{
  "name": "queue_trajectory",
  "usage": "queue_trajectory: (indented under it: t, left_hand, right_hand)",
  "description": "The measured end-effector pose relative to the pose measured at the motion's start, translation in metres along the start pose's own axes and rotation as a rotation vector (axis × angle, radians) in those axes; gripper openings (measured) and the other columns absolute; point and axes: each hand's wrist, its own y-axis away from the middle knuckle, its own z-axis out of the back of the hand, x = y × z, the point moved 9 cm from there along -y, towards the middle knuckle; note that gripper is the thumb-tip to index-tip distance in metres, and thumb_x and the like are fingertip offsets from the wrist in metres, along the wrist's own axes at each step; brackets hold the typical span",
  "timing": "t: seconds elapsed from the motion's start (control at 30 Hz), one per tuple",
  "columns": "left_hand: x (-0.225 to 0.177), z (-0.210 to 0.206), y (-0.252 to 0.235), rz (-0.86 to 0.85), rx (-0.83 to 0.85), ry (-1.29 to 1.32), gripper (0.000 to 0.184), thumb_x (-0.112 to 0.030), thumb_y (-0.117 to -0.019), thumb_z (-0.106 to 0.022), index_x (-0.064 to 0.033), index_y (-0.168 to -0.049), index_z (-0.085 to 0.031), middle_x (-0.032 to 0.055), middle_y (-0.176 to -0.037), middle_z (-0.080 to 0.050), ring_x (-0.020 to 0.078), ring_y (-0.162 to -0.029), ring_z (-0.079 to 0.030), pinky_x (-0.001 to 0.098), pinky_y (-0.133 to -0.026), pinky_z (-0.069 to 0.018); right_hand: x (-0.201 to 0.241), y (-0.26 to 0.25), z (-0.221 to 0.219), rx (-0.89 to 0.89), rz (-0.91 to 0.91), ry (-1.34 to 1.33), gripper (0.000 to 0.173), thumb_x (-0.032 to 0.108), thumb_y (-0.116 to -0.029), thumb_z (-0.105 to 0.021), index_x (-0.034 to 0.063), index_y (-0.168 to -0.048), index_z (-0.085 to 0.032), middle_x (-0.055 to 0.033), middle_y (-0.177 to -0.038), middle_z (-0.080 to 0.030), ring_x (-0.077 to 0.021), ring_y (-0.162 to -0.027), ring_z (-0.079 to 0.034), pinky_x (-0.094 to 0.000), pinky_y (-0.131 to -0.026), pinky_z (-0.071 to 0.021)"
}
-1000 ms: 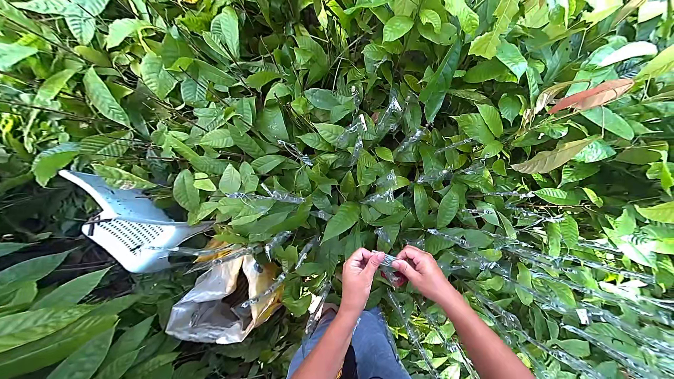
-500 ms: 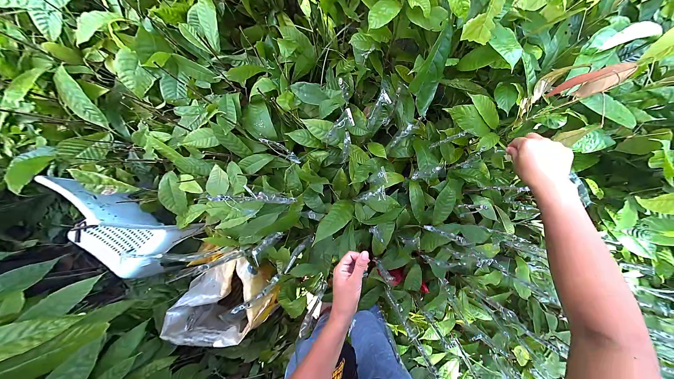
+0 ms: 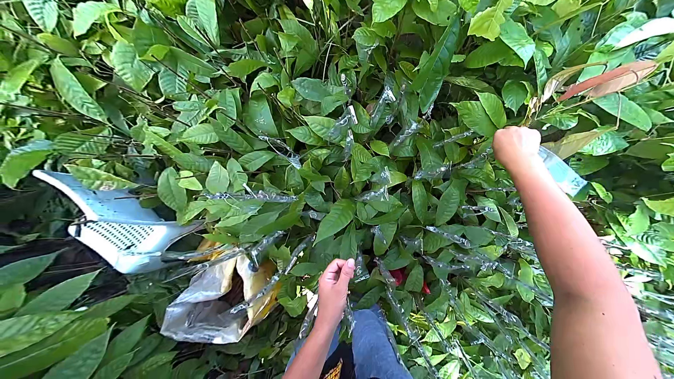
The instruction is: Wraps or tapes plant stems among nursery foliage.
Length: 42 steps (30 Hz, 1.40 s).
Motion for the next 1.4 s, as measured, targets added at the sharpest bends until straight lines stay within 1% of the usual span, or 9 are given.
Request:
queue_trajectory:
  t: [0.13, 0.33, 0.5, 0.63, 0.9, 1.07, 1.23, 1.3, 1.4]
  left_hand:
    - [0.001, 0.005, 0.002, 0.001, -0.012, -0.002, 0.023, -0.006, -0.0985, -0.055, -0.0152, -0.079, -0.062, -0.0124, -0.071, -0.061, -0.0034, -0.066, -0.057, 0.0127, -0.066, -0.0485]
    - [0.008, 0.016, 0.007, 0.020, -0.035, -0.005, 0.022, -0.007, -0.0981, -0.055, -0.0150, -0.079, -0.062, -0.0120, -0.071, -0.061, -0.0033, -0.067, -0.057, 0.0130, -0.066, -0.0484]
    - [0.016, 0.031, 0.014, 0.030, -0.060, -0.037, 0.021, -0.010, -0.0983, -0.056, -0.0163, -0.079, -0.062, -0.0124, -0.071, -0.061, -0.0030, -0.067, -0.058, 0.0129, -0.066, -0.0489]
    - [0.019, 0.041, 0.023, 0.043, -0.077, -0.041, 0.019, -0.009, -0.0982, -0.056, -0.0165, -0.082, -0.064, -0.0125, -0.074, -0.063, -0.0031, -0.070, -0.059, 0.0136, -0.069, -0.0500]
    - [0.022, 0.052, 0.040, 0.005, -0.050, -0.055, 0.018, -0.014, -0.0991, -0.057, -0.0189, -0.085, -0.067, -0.0140, -0.077, -0.066, -0.0035, -0.073, -0.061, 0.0130, -0.071, -0.0513]
    - [0.020, 0.053, 0.049, 0.013, -0.034, -0.055, 0.018, -0.014, -0.0992, -0.057, -0.0178, -0.085, -0.067, -0.0133, -0.078, -0.066, -0.0032, -0.074, -0.062, 0.0137, -0.073, -0.0516]
    - [0.009, 0.069, 0.061, 0.000, -0.045, -0.037, 0.022, -0.012, -0.1017, -0.051, -0.0183, -0.088, -0.067, -0.0140, -0.080, -0.068, -0.0032, -0.077, -0.064, 0.0149, -0.076, -0.0532]
    - [0.011, 0.083, 0.068, 0.006, -0.050, -0.043, 0.026, -0.013, -0.1040, -0.045, -0.0172, -0.090, -0.066, -0.0133, -0.081, -0.069, -0.0023, -0.078, -0.064, 0.0159, -0.077, -0.0535]
    - [0.017, 0.111, 0.079, 0.013, -0.063, -0.057, 0.030, -0.012, -0.1052, -0.041, -0.0156, -0.091, -0.066, -0.0124, -0.082, -0.069, -0.0010, -0.078, -0.065, 0.0175, -0.078, -0.0544]
  right_hand:
    - [0.014, -0.007, -0.025, 0.068, 0.021, 0.057, 0.022, 0.000, -0.0989, -0.052, -0.0132, -0.108, -0.067, -0.0337, -0.119, -0.066, -0.0530, -0.115, -0.062, -0.0692, -0.087, -0.0473]
    - [0.043, -0.039, -0.087, 0.016, 0.193, 0.208, 0.025, -0.006, -0.0978, -0.051, -0.0151, -0.116, -0.066, -0.0316, -0.130, -0.062, -0.0471, -0.131, -0.052, -0.0627, -0.111, -0.0328]
    - [0.063, -0.041, -0.134, 0.119, 0.117, 0.098, 0.030, -0.004, -0.1009, -0.046, -0.0153, -0.125, -0.060, -0.0330, -0.139, -0.054, -0.0502, -0.125, -0.057, -0.0631, -0.095, -0.0499]
    - [0.076, -0.050, -0.165, 0.156, 0.046, -0.071, 0.034, 0.002, -0.1049, -0.042, -0.0142, -0.131, -0.057, -0.0331, -0.141, -0.054, -0.0499, -0.130, -0.055, -0.0647, -0.098, -0.0483]
    - [0.079, -0.062, -0.190, 0.156, 0.081, -0.069, 0.030, 0.000, -0.1009, -0.050, -0.0109, -0.126, -0.063, -0.0300, -0.141, -0.056, -0.0494, -0.131, -0.053, -0.0665, -0.095, -0.0500]
    - [0.078, -0.053, -0.191, 0.156, 0.154, -0.155, 0.033, -0.001, -0.1001, -0.051, -0.0128, -0.130, -0.058, -0.0326, -0.146, -0.050, -0.0524, -0.127, -0.055, -0.0683, -0.096, -0.0494]
    - [0.076, -0.024, -0.155, -0.009, 0.232, -0.497, 0.039, -0.007, -0.0960, -0.053, -0.0029, -0.133, -0.064, -0.0285, -0.143, -0.055, -0.0519, -0.127, -0.057, -0.0700, -0.101, -0.0464]
    - [0.066, 0.006, -0.136, -0.120, 0.256, -0.583, 0.041, -0.006, -0.0995, -0.045, 0.0010, -0.134, -0.065, -0.0272, -0.141, -0.058, -0.0508, -0.126, -0.057, -0.0694, -0.101, -0.0457]
    - [0.047, 0.087, -0.105, -0.339, 0.323, -0.646, 0.036, 0.000, -0.1032, -0.040, -0.0039, -0.127, -0.066, -0.0303, -0.132, -0.062, -0.0530, -0.118, -0.061, -0.0705, -0.094, -0.0484]
